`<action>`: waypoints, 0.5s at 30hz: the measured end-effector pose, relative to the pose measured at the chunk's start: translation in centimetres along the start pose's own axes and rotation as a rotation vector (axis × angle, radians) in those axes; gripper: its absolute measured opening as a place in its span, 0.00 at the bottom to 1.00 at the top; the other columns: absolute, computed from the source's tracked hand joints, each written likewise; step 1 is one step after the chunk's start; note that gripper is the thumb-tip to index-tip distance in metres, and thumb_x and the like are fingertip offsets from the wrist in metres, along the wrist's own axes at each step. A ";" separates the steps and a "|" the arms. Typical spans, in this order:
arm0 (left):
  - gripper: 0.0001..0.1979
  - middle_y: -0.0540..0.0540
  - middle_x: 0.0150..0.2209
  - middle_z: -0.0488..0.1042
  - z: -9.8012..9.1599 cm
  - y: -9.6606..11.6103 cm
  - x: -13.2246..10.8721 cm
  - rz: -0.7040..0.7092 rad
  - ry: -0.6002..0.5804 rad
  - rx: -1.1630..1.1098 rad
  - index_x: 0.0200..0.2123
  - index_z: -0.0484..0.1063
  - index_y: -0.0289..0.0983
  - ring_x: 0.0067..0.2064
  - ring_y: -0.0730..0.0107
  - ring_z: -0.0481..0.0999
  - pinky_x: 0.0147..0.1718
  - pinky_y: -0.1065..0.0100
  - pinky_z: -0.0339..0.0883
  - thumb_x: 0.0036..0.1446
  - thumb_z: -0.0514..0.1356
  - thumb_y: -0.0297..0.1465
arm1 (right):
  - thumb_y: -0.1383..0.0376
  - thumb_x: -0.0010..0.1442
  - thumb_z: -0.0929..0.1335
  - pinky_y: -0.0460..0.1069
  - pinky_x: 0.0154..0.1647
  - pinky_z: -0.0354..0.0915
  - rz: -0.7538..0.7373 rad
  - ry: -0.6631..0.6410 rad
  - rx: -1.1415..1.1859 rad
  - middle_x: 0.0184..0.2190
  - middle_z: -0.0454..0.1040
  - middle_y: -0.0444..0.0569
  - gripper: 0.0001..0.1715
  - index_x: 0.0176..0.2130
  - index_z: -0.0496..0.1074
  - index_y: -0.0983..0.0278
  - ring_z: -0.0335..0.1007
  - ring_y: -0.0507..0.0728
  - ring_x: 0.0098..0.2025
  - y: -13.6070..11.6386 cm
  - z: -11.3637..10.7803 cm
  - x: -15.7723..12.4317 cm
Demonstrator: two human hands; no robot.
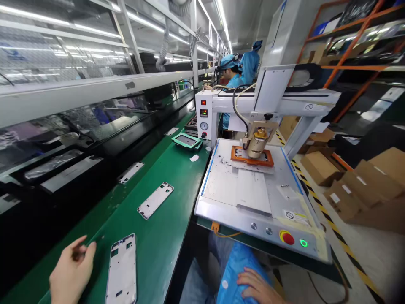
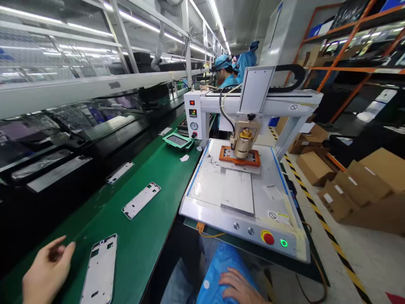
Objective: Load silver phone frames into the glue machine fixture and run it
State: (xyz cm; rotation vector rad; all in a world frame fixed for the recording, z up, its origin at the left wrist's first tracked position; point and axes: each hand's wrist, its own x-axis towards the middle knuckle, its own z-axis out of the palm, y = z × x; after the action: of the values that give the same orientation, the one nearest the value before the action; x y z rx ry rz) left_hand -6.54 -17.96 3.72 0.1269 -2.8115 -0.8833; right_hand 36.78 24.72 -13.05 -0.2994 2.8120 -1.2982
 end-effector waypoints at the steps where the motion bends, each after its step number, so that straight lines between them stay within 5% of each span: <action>1: 0.33 0.47 0.33 0.74 -0.3 -1.2 0.0 -0.076 -0.011 -0.026 0.53 0.71 0.40 0.37 0.53 0.78 0.35 0.58 0.70 0.52 0.54 0.56 | 0.57 0.61 0.69 0.70 0.72 0.58 0.024 -0.001 0.013 0.64 0.72 0.39 0.38 0.64 0.58 0.27 0.67 0.67 0.67 -0.2 -0.3 0.2; 6: 0.33 0.50 0.30 0.76 -0.3 -2.1 0.3 -0.132 -0.126 -0.063 0.53 0.68 0.44 0.36 0.53 0.79 0.31 0.59 0.68 0.50 0.54 0.57 | 0.59 0.59 0.69 0.64 0.73 0.57 0.013 -0.025 0.060 0.62 0.73 0.34 0.42 0.64 0.57 0.21 0.70 0.64 0.65 -2.0 -1.4 1.7; 11: 0.37 0.50 0.37 0.78 0.3 -1.4 0.3 -0.031 -0.309 0.133 0.57 0.65 0.45 0.36 0.50 0.81 0.32 0.56 0.70 0.50 0.51 0.61 | 0.61 0.61 0.67 0.63 0.75 0.53 -0.050 -0.068 0.062 0.62 0.74 0.40 0.40 0.66 0.58 0.29 0.71 0.60 0.65 -3.6 -1.7 3.2; 15: 0.36 0.49 0.37 0.78 2.1 -4.9 1.5 0.068 -0.276 0.176 0.58 0.63 0.48 0.35 0.48 0.82 0.31 0.54 0.72 0.52 0.52 0.60 | 0.63 0.58 0.66 0.66 0.75 0.52 -0.040 -0.054 0.048 0.60 0.74 0.46 0.36 0.63 0.65 0.40 0.69 0.62 0.66 -3.7 -1.0 3.6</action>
State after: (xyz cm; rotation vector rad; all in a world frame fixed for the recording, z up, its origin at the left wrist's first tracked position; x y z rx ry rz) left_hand -8.37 -21.02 -0.50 -0.0719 -3.1258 -0.6836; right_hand 33.78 22.42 -9.40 -0.3853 2.7401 -1.3418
